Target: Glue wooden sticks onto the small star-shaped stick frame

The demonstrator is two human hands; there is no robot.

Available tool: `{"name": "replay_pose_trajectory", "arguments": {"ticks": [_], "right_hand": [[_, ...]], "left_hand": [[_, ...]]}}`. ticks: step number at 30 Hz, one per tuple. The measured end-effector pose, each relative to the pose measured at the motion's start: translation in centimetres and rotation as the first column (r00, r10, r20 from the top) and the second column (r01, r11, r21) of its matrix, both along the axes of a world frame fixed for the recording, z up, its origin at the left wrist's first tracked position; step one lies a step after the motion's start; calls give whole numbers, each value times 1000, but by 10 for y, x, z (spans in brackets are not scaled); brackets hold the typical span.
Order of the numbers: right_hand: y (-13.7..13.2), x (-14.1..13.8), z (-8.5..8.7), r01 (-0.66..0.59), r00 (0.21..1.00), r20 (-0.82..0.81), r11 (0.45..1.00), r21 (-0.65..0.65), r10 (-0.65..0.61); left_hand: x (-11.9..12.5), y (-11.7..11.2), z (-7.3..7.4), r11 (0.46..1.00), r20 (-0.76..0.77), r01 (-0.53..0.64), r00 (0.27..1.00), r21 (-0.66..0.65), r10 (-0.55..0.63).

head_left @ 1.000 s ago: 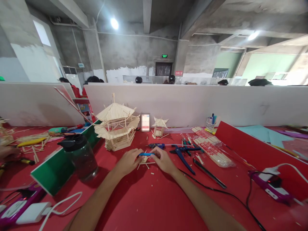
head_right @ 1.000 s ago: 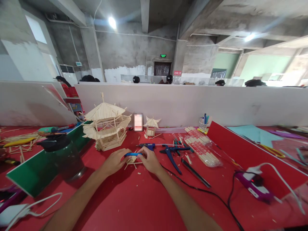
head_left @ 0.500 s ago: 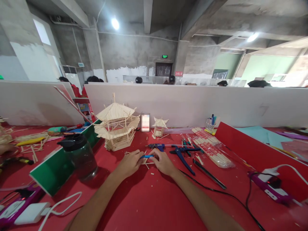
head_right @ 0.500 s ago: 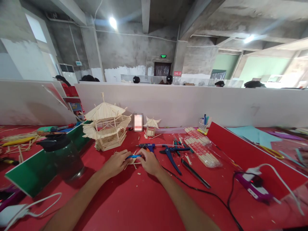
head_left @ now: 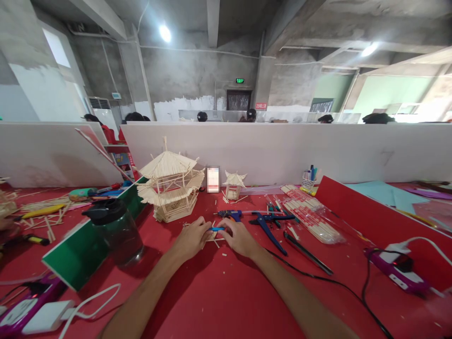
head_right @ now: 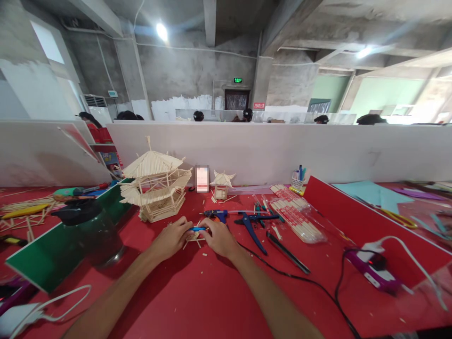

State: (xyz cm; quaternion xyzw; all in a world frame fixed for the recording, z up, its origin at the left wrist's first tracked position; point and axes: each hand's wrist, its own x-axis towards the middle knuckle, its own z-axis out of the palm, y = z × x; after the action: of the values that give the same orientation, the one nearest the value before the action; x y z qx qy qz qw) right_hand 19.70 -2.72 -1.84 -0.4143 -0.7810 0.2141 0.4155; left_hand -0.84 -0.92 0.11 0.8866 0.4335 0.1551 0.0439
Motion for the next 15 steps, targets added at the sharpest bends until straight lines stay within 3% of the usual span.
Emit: {"name": "replay_pose_trajectory", "arguments": {"ticks": [7,12,15], "right_hand": [[2,0,-2,57,998,-37,998,11,-56],[7,8,-8,79,996,29,996,39,-80],[8,10,-12,49,990,131,998,45,-55]], "left_hand": [[-7,6,7,997,14,-71,997,10,71],[-29,21,6,958,82,-266,963,106,258],[-49,31,-4,916,53,-397,917,53,394]]}}
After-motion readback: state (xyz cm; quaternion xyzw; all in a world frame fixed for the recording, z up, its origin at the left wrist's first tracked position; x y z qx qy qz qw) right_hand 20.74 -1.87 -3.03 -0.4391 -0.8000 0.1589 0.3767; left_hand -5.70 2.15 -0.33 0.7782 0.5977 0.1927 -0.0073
